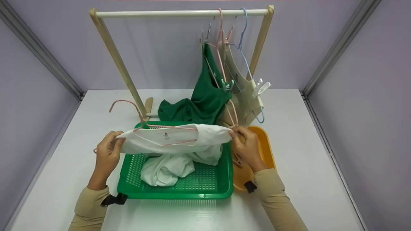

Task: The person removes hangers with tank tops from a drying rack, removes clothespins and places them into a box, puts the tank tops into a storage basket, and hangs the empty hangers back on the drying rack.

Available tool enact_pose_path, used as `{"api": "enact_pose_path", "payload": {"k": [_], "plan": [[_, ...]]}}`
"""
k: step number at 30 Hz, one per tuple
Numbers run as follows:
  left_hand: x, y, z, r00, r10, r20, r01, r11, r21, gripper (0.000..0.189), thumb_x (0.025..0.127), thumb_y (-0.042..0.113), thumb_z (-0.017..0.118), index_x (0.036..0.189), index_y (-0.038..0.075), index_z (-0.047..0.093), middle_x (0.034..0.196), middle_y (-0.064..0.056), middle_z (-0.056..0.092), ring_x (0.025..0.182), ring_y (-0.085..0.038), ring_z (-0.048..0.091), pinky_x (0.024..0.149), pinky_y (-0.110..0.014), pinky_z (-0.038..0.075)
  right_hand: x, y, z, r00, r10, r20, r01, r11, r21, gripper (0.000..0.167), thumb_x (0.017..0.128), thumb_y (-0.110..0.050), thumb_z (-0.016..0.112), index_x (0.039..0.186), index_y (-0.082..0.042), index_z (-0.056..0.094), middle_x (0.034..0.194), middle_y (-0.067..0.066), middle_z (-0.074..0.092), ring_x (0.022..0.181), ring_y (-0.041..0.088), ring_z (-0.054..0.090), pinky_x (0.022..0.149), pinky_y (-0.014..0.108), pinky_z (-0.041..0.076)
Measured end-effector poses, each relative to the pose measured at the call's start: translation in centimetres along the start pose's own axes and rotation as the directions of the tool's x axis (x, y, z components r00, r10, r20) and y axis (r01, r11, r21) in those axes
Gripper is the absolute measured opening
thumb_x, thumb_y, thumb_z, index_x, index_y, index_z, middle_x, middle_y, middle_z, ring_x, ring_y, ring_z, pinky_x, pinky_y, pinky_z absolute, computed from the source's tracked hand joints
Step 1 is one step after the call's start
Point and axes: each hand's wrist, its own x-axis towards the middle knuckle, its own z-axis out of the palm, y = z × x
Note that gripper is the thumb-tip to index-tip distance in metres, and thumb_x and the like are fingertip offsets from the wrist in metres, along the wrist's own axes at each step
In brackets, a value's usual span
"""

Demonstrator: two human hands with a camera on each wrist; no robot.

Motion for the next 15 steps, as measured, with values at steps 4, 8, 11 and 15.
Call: {"api": "enact_pose_path", "payload": {"k": [4,8,11,15], "plan": [[0.1,0.1,0.0,1.0,-0.012,-0.002,0.012,1.0,-0.018,0.014,0.097,0.002,0.053,0.104,-0.004,0.064,0.091,-0.015,0.063,0.071,0.0,0.046,0.062,-0.014,0.042,0.1,-0.6,-0.1,0.999,0.026,-0.036,-0.027,0.999,-0.027,0.004,0.087,0.016,0.058,0.084,0.017,0.061,0.088,-0.022,0.06,0.082,-0.012,0.058,0.077,0.003,0.049],[0.2,0.2,0.1,1.0,-0.016,-0.007,0.016,1.0,-0.014,0.014,0.097,0.003,0.054,0.104,-0.004,0.064,0.091,-0.015,0.063,0.072,0.0,0.046,0.062,-0.013,0.042,0.1,0.0,-0.2,0.996,0.065,-0.052,-0.068,0.996,-0.058,0.005,0.088,0.014,0.058,0.086,0.016,0.063,0.087,-0.016,0.06,0.078,-0.01,0.058,0.073,0.003,0.049],[0.1,0.3,0.1,1.0,-0.02,-0.002,0.02,1.0,-0.014,0.014,0.097,0.003,0.054,0.103,-0.005,0.064,0.09,-0.015,0.063,0.072,-0.001,0.047,0.062,-0.013,0.042,0.0,0.8,-0.2,0.992,0.099,-0.077,-0.105,0.991,-0.079,0.006,0.089,0.011,0.058,0.087,0.014,0.064,0.085,-0.014,0.061,0.075,-0.009,0.058,0.07,0.003,0.048],[0.0,0.3,0.3,1.0,-0.017,0.007,0.017,1.0,-0.016,0.014,0.097,0.003,0.054,0.104,-0.004,0.064,0.088,-0.014,0.062,0.07,0.0,0.045,0.06,-0.014,0.041,-0.3,1.0,0.0,0.989,0.125,-0.077,-0.132,0.988,-0.086,0.009,0.091,0.005,0.059,0.091,0.012,0.065,0.09,0.001,0.067,0.08,-0.01,0.059,0.075,0.003,0.048]]}}
